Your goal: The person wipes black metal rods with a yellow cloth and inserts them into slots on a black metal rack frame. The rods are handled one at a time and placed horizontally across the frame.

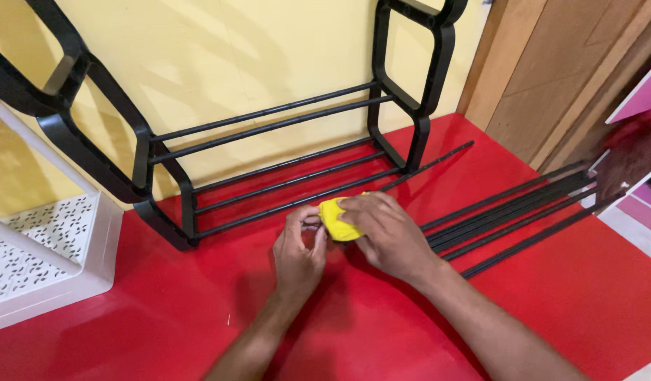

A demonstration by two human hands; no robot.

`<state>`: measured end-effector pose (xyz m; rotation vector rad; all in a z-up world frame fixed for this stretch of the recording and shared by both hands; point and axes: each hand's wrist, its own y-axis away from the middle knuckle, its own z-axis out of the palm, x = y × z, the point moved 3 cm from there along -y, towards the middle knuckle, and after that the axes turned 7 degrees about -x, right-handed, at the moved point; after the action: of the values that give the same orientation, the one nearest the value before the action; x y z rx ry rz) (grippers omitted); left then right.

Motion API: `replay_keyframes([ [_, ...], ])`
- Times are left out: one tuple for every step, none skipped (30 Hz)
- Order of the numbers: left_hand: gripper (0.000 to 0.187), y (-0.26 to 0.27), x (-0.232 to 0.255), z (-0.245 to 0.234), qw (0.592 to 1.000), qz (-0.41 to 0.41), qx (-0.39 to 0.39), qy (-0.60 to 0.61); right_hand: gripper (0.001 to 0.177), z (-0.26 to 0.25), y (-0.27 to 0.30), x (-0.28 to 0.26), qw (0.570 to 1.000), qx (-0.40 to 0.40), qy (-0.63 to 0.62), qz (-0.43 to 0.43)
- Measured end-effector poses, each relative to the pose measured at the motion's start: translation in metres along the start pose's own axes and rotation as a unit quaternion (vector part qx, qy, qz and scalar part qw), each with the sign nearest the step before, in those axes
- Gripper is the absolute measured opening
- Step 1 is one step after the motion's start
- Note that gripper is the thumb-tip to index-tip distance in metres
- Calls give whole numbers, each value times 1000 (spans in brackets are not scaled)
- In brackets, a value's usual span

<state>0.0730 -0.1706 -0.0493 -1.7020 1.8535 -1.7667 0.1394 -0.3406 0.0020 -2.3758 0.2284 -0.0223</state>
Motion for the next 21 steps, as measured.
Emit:
replay_keyframes([
  [38, 0, 0, 0, 1000, -5, 1, 12, 44, -3, -2, 7, 1000, 4, 14, 19],
  [38, 0, 0, 1, 1000, -6, 1, 16, 45, -7, -3, 14, 999, 7, 29, 39],
  [38, 0, 1, 1, 1000, -6, 3, 21, 44, -10, -4, 19, 998, 9, 38, 57],
  [38, -1, 1, 2, 1000, -6, 5, 25, 44, -12, -5, 22, 996, 11, 47, 76],
  [38, -2, 3, 2, 1000, 5, 5, 25, 44, -14, -6, 25, 994, 14, 56, 95],
  [38, -3, 4, 2, 1000, 15, 5, 24, 44, -14, -6, 23, 996, 15, 37, 76],
  [38, -3, 4, 2, 999, 24, 6, 24, 44, -11, -6, 18, 998, 15, 17, 58],
  [38, -4, 4, 2, 999, 30, 4, 15, 45, -8, -5, 12, 999, 16, -3, 39],
  [38, -3, 5, 2, 999, 34, 1, 4, 45, -5, -4, 5, 1000, 16, -7, 17],
  [39, -2, 5, 1, 999, 38, -1, -6, 46, -3, -3, 0, 1000, 17, -11, -5],
  [38, -1, 5, 1, 999, 33, -2, -4, 47, -2, -2, -3, 999, 18, -17, -26],
  [38, -1, 5, 1, 1000, 28, -3, -3, 46, -2, -2, -2, 1000, 16, -12, -9],
  [37, 0, 5, 0, 1000, 24, -4, -1, 46, -5, -3, 3, 1000, 15, -8, 9],
  [36, 1, 6, 0, 1000, 23, -10, -2, 46, -8, -3, 8, 1000, 14, -3, 27],
  [35, 0, 8, 0, 1000, 24, -13, -3, 46, -11, -5, 14, 998, 8, 14, 60],
  [34, -1, 10, 0, 1000, 26, -16, -3, 46, -13, -6, 18, 995, 2, 31, 93],
  [33, -3, 13, -1, 998, 52, -16, -11, 46, -14, -7, 21, 991, -5, 47, 126],
  [32, -4, 17, -1, 997, 78, -16, -19, 46, -14, -7, 21, 992, -3, 40, 118],
  [31, -5, 20, -2, 994, 103, -17, -27, 46, -12, -6, 18, 993, -2, 32, 110],
  [30, -6, 23, -2, 991, 120, -25, -47, 47, -10, -5, 14, 994, -2, 25, 103],
  [28, -5, 26, -4, 988, 136, -33, -66, 47, -6, -4, 8, 997, -1, 5, 82],
])
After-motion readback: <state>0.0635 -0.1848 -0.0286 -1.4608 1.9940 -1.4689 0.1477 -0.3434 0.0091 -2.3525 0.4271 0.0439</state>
